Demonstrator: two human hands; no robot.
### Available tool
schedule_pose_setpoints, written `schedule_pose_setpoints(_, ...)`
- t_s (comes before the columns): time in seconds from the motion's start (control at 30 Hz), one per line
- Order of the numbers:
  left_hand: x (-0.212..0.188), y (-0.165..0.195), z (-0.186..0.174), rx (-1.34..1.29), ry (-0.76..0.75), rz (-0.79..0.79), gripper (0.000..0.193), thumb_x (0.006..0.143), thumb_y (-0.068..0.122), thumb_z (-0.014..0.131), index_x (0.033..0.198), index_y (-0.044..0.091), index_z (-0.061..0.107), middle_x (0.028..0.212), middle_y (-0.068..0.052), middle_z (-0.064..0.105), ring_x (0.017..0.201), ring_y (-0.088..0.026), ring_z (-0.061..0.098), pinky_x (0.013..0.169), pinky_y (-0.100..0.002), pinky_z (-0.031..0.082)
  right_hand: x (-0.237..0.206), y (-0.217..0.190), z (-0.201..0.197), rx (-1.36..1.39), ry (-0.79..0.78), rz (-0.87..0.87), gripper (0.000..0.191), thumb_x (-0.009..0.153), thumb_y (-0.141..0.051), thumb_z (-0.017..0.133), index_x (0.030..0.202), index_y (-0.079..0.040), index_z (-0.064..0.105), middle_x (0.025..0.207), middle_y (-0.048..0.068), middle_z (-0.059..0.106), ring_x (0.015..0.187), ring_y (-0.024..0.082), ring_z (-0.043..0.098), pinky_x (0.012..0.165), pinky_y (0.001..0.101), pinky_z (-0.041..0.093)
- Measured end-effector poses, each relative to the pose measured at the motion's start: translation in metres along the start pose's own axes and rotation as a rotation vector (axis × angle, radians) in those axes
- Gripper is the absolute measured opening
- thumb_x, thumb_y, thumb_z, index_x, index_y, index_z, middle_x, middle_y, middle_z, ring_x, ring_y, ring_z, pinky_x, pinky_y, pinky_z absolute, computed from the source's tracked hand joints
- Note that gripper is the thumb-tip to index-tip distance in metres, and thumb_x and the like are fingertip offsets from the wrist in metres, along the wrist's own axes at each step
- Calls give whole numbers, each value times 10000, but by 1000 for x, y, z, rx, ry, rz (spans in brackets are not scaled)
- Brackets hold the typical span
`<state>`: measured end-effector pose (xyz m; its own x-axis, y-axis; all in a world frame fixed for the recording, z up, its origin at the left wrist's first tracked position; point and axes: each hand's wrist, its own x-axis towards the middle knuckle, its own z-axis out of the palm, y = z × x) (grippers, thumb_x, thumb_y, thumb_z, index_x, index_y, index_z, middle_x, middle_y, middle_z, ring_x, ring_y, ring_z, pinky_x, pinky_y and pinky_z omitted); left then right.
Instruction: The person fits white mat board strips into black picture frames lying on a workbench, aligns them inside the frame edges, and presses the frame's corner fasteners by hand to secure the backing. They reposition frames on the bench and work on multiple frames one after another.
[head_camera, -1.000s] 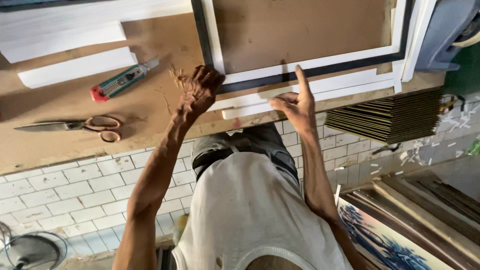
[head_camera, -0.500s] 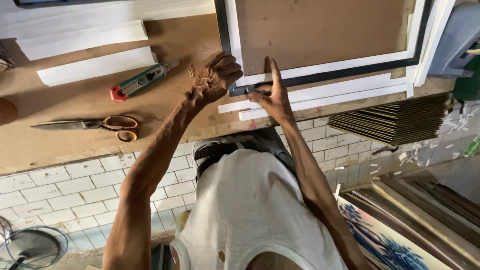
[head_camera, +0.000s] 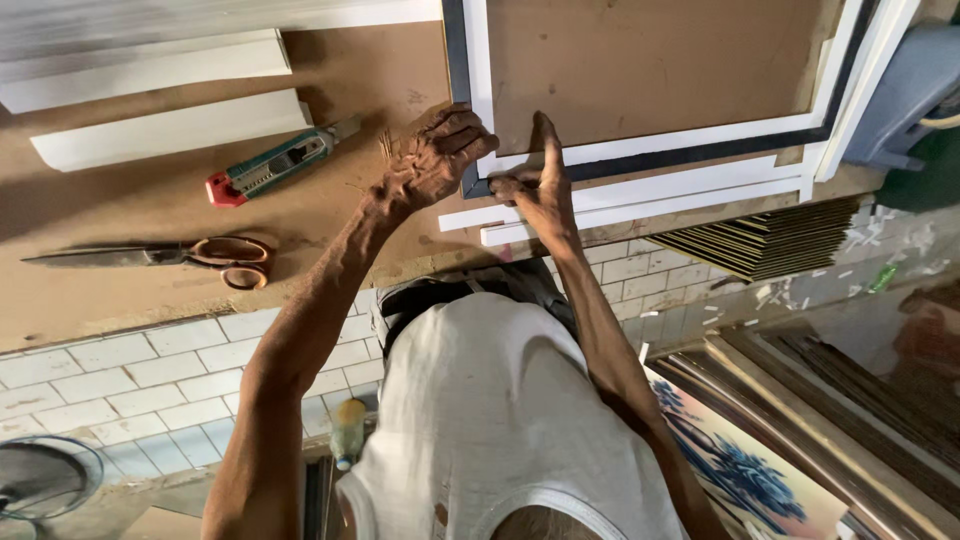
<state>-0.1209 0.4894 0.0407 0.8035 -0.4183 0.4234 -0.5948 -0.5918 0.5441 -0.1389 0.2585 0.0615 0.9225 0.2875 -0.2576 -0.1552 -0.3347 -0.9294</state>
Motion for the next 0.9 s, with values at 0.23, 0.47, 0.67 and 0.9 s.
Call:
schedule_pose_setpoints(0.23,-9,-7,5,15,5,9,362,799,59,689,1152,135,680,1096,-58,681,1157,-248,623,1023,-385,530,3,-16,6,100,12,271,666,921,-29,805,1424,-95,373,969,210,751,725,160,701,614,282,578)
schedule_pose_setpoints(0.47,-11,-6,-3,13,13,-5,372,800,40,699,1157,143,699,1130,-49,703,1210,-253,624,1096,-399,499,5,-12,3,168,-45,220,524,929,-33,797,1261,-54,392,909,156,754,742,144,713,663,282,619)
schedule_pose_setpoints(0.67,-14,-7,-2,8,-116,24,298,883,68,697,1160,178,711,1088,-16,686,1188,-216,611,1155,-379,474,7,-5,4,230,-20,321,563,858,19,826,1236,-52,413,933,164,729,721,158,700,623,299,611)
schedule_pose_setpoints(0.9,-21,-10,-3,100,-43,131,299,846,150,699,1099,299,750,1233,29,691,1305,-180,575,1233,-371,406,15,2,6,224,32,419,536,826,74,786,1204,-15,417,902,172,737,672,175,718,527,300,596)
